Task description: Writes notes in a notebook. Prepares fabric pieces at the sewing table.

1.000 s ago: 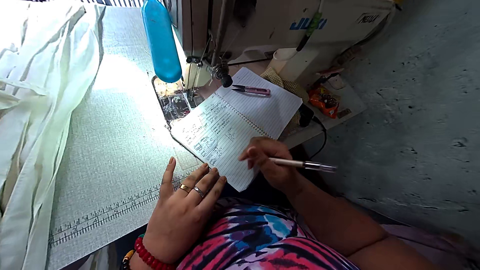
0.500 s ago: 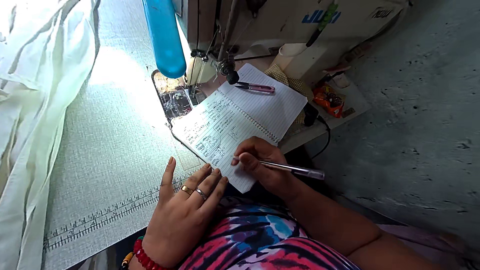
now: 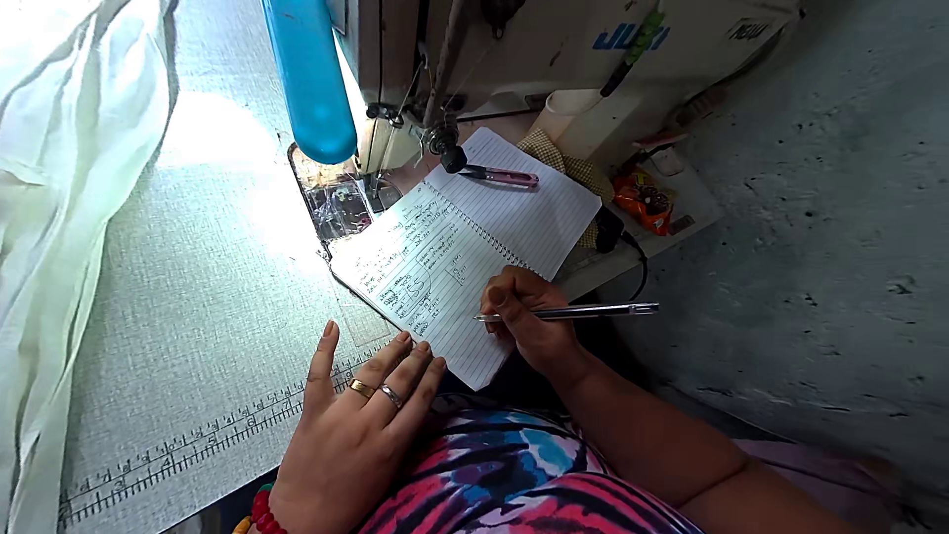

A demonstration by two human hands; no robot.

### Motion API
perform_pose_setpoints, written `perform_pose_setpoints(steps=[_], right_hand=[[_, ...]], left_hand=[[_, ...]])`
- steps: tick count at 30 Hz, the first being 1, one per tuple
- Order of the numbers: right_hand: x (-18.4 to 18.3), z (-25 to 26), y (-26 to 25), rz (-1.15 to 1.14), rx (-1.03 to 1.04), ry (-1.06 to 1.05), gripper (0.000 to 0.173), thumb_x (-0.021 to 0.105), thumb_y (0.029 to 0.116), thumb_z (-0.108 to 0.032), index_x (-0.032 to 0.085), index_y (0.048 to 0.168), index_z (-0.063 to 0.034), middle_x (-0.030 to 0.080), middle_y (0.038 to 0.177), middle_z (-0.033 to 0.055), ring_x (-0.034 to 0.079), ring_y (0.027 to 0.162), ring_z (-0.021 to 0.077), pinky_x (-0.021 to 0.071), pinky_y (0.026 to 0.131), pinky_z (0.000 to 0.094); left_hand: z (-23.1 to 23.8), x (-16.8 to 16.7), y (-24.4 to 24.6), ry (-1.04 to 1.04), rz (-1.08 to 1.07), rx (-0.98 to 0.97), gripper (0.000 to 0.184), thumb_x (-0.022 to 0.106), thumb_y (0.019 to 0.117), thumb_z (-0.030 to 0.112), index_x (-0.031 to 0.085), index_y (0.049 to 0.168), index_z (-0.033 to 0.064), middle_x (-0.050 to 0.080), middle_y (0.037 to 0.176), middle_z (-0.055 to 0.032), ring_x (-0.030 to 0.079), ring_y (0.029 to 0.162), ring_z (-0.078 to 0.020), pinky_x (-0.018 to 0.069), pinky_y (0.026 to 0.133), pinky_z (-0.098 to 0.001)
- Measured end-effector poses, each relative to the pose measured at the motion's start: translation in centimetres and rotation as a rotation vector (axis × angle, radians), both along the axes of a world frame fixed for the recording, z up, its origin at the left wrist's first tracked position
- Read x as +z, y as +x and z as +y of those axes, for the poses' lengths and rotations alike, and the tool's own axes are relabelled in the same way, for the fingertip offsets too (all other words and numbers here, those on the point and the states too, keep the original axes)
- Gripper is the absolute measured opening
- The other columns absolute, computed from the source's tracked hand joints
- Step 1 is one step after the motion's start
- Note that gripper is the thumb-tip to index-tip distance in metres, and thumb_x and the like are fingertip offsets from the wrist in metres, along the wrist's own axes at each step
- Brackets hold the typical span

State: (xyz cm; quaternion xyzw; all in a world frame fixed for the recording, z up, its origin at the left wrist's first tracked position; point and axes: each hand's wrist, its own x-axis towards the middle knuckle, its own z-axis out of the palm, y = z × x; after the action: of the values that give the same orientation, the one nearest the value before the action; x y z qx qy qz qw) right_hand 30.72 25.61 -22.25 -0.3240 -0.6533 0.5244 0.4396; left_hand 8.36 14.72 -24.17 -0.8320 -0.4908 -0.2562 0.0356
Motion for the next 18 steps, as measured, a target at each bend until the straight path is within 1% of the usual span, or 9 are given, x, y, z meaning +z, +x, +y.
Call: perform_pose_setpoints(steps=[10,18], right_hand=[[0.06,0.17,0.05,-0.021,0.021,0.009,0.023,0.058,0.1043,-0.019,0.056,0.082,-0.0128,0.058,0.068,-0.0061,0.056,0.059,-0.0011,0.0492,0.056,0.0138],[0.08,0.18,0.13,-0.015,0.038,0.003,0.024,0.058,0.1045,-0.019,0.056,0.082,-0.0121,0.058,0.069,-0.0055,0.056,0.06,-0.0008,0.0492,0.057,0.0139]], left_hand=[[0.08,0.04,0.0,0.002,0.001,-0.001,0.031,0.049,0.1055,0.023,0.068,0.13,0.0241,0.069,0.132,0.0035,0.06,0.13,-0.0215,0.0274,0.111,-0.0707],[0.04,-0.02,-0.02,0.006,0.004,0.002,0.031,0.049,0.1055,0.023,0.068,0.13,0.0247,0.069,0.132,0.0034,0.061,0.129,-0.0216,0.0282,0.11,-0.0707]])
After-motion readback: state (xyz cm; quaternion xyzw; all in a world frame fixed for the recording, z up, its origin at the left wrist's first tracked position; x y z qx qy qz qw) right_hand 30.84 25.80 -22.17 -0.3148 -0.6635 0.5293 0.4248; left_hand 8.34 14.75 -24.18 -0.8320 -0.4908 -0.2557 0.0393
